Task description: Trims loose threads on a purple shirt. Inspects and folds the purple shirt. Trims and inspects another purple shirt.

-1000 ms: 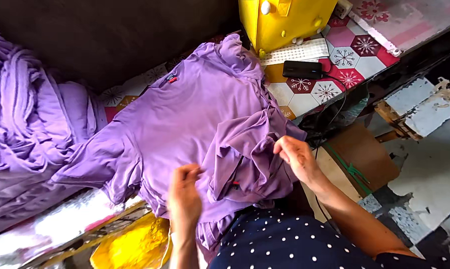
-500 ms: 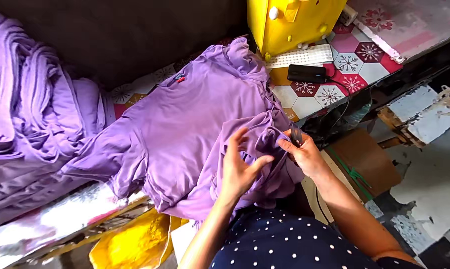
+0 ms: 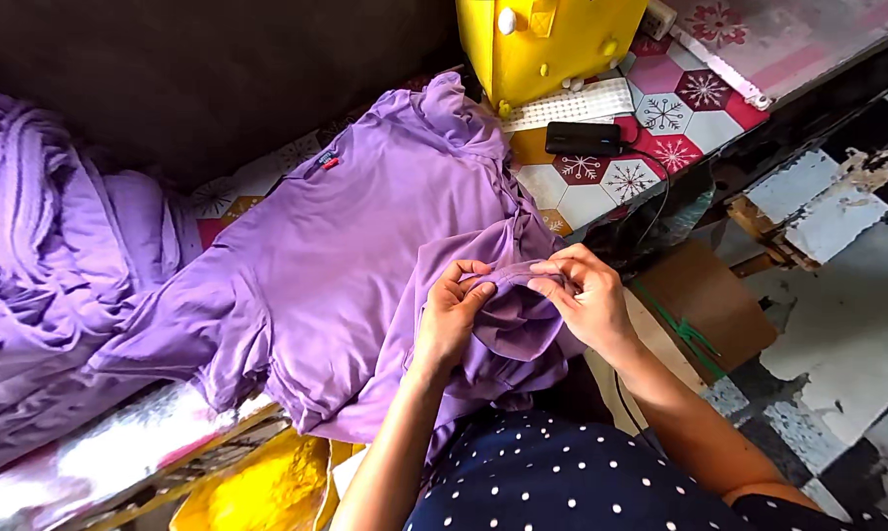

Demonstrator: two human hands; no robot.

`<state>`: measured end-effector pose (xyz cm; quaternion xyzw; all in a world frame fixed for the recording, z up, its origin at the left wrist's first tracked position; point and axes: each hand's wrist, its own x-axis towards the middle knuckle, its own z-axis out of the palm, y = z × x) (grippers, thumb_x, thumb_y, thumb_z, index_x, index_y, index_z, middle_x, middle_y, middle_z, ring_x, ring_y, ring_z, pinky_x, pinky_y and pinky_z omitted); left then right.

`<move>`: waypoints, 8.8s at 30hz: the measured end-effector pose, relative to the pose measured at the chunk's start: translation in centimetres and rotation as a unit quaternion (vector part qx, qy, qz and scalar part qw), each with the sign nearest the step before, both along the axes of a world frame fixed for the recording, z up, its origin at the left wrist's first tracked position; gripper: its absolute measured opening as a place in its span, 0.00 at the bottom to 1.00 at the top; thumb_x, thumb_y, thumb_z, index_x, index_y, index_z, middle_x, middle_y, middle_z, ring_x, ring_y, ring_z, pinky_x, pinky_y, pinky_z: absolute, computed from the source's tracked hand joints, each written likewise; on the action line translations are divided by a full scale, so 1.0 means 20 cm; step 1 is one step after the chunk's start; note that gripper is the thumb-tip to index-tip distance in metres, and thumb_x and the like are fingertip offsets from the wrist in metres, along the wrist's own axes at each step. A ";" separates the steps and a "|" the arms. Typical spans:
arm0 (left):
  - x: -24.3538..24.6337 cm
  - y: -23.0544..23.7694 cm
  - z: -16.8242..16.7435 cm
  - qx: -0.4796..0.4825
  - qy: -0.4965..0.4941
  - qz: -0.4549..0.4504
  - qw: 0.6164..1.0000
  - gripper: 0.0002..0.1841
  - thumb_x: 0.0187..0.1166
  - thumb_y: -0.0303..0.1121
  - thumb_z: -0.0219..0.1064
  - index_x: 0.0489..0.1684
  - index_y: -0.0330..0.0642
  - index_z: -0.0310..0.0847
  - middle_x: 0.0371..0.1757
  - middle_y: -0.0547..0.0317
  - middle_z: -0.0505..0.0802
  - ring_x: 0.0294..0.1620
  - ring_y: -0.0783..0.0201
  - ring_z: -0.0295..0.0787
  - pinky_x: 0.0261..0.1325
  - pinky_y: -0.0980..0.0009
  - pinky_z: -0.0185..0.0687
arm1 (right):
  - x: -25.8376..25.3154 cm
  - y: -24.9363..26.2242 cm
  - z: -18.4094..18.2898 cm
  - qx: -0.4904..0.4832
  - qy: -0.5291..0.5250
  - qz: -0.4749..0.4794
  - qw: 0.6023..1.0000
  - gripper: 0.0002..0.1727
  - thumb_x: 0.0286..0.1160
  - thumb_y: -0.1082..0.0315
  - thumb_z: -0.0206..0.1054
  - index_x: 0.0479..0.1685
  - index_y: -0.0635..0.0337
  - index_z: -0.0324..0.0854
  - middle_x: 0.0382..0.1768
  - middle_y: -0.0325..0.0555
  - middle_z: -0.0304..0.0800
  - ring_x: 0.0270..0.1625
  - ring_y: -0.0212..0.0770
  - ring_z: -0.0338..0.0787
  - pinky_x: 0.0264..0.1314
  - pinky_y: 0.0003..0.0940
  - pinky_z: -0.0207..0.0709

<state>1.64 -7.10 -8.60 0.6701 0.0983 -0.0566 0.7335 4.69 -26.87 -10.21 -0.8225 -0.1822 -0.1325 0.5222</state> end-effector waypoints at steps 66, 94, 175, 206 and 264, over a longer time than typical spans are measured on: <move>-0.01 -0.12 -0.16 0.165 -0.293 0.159 0.928 0.06 0.82 0.22 0.62 0.36 0.35 0.84 0.43 0.63 0.94 0.48 0.76 0.91 0.55 0.77 0.87 | -0.06 0.16 0.14 0.243 0.520 0.196 0.795 0.25 0.97 0.57 0.40 0.32 0.56 0.78 0.12 0.26 0.63 0.11 0.19 0.57 0.14 0.14 0.51; -0.38 0.49 0.03 0.483 -0.079 0.182 0.853 0.31 0.74 0.41 0.76 0.65 0.20 0.79 0.78 0.19 0.73 0.79 0.28 0.70 0.74 0.37 0.72 | 0.07 -0.01 -0.01 0.143 0.267 0.100 0.948 0.05 0.72 0.72 0.72 0.43 0.58 0.88 0.29 0.28 0.87 0.26 0.18 0.79 0.32 0.15 0.76; 0.07 -0.12 0.07 0.008 -0.052 0.070 0.996 0.06 0.82 0.24 0.67 0.43 0.40 0.92 0.34 0.63 0.94 0.33 0.74 0.89 0.39 0.77 0.86 | 0.06 -0.03 0.01 -0.118 -0.187 0.010 0.975 0.18 0.77 0.59 0.72 0.49 0.68 0.91 0.35 0.50 0.92 0.35 0.40 0.91 0.33 0.32 0.83; 0.07 -0.11 0.08 0.038 -0.073 0.041 0.996 0.06 0.79 0.23 0.70 0.47 0.39 0.91 0.34 0.64 0.95 0.33 0.75 0.90 0.40 0.78 0.87 | 0.17 -0.11 -0.03 -0.034 0.025 0.052 0.998 0.28 0.73 0.54 0.75 0.67 0.65 0.83 0.50 0.46 0.93 0.38 0.32 0.86 0.38 0.28 0.81; -0.23 0.01 -0.35 0.238 -0.193 0.207 0.929 0.14 0.73 0.20 0.66 0.54 0.27 0.71 0.34 0.60 0.89 0.34 0.77 0.88 0.43 0.79 0.87 | -0.05 0.34 -0.09 0.034 0.249 0.082 0.964 0.10 0.86 0.72 0.58 0.38 0.64 0.82 0.27 0.36 0.82 0.30 0.24 0.79 0.39 0.23 0.75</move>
